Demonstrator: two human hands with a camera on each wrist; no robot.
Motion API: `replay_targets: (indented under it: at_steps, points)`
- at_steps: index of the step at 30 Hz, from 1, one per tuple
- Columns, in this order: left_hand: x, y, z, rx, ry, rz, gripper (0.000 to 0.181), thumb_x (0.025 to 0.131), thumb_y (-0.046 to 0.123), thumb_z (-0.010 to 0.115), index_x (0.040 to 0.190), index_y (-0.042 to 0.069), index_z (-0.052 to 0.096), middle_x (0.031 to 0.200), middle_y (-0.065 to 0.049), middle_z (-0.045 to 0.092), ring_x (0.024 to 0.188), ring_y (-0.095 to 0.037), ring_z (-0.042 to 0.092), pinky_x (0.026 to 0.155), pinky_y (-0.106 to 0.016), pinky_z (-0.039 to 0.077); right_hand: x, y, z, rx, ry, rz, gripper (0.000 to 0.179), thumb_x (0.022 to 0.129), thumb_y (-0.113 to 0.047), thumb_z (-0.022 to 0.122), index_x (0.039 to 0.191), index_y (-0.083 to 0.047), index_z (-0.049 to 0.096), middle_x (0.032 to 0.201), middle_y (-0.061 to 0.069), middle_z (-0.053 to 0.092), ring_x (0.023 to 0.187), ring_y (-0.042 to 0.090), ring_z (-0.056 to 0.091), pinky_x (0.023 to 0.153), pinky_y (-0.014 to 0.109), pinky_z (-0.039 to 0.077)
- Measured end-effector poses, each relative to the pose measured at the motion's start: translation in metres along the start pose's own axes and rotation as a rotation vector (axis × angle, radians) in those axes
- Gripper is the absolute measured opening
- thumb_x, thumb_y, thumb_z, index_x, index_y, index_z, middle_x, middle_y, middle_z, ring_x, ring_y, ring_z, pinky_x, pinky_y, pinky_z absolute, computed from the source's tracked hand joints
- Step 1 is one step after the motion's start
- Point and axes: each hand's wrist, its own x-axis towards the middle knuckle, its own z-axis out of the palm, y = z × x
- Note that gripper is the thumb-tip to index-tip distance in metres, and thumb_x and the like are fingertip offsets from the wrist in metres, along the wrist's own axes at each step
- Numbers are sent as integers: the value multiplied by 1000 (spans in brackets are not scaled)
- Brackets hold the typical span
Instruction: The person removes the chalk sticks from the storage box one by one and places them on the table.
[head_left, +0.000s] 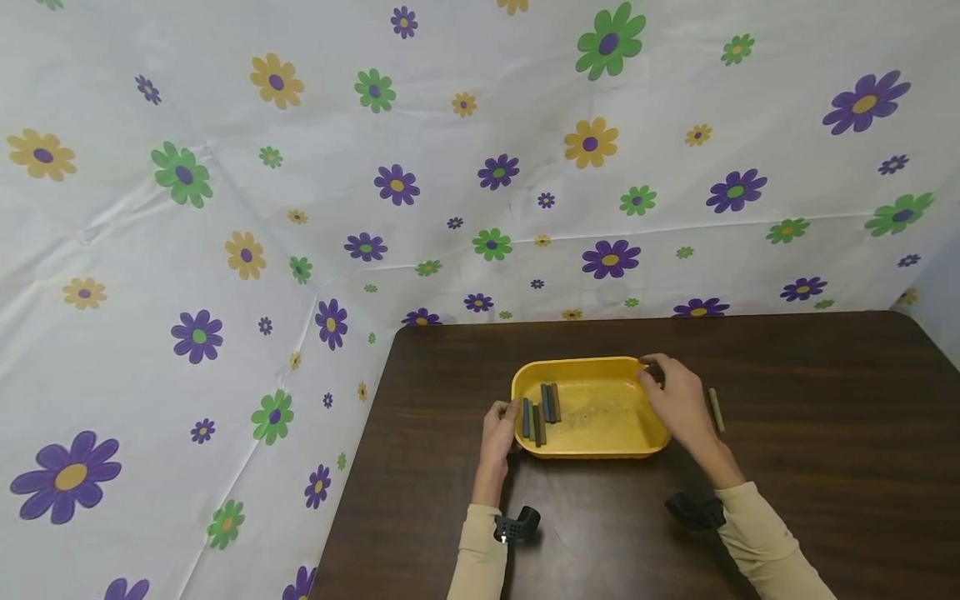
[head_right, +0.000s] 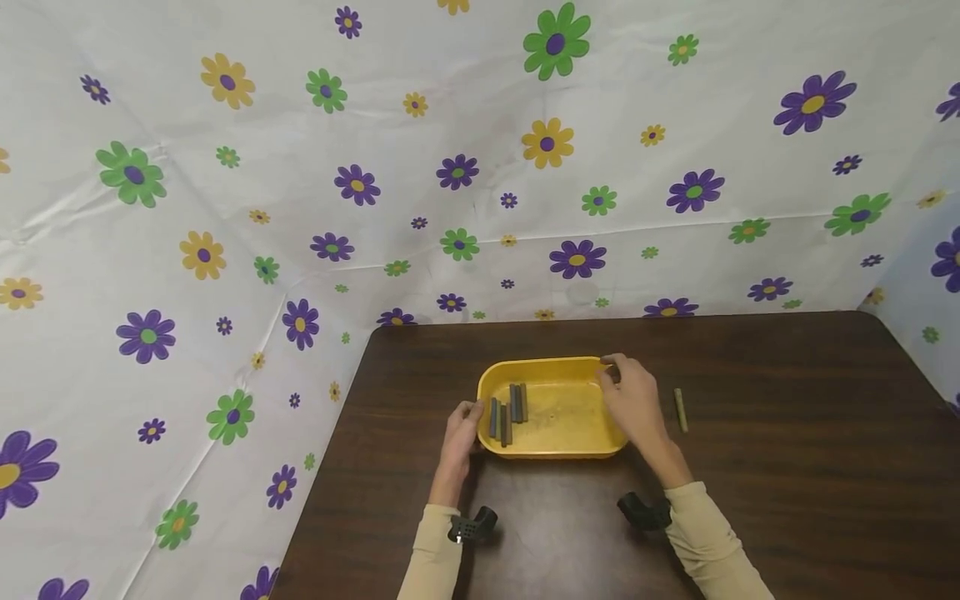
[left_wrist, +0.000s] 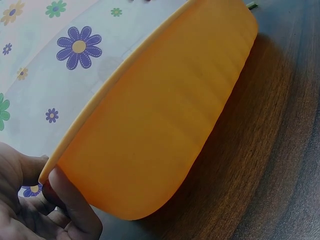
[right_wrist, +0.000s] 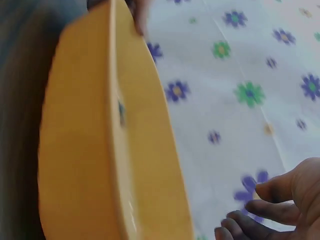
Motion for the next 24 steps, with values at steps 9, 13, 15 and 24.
replay_targets:
  at_steps: [9,13,15,24]
  points:
    - [1,3,-1,4,6,9,36,109,33,56,106,-3,58,81,-8,53,57,-12,46,54,-28,43,17,-13,78,154,-266,89,31,102,-8,64,126,12,63,109,26,70,88,36,70,71,43,57]
    - [1,2,1,-3,3,11,34,109,32,56,105,-1,58,81,-8,54,57,-12,45,54,-28,43,23,-10,107,129,-320,159,33,96,-5,68,124,12,62,109,26,69,88,35,69,73,44,57]
    - [1,1,2,-3,-2,11,34,109,32,56,105,-1,58,82,-8,53,57,-12,45,54,-28,43,26,-9,117,91,-322,167,35,94,-3,70,123,13,62,108,26,69,92,35,68,77,46,56]
    - [0,0,4,0,10,-6,32,110,31,55,103,0,57,82,-7,53,58,-12,46,53,-27,42,30,-15,136,-32,-287,114,41,89,-2,79,121,16,60,97,24,67,88,38,65,74,47,55]
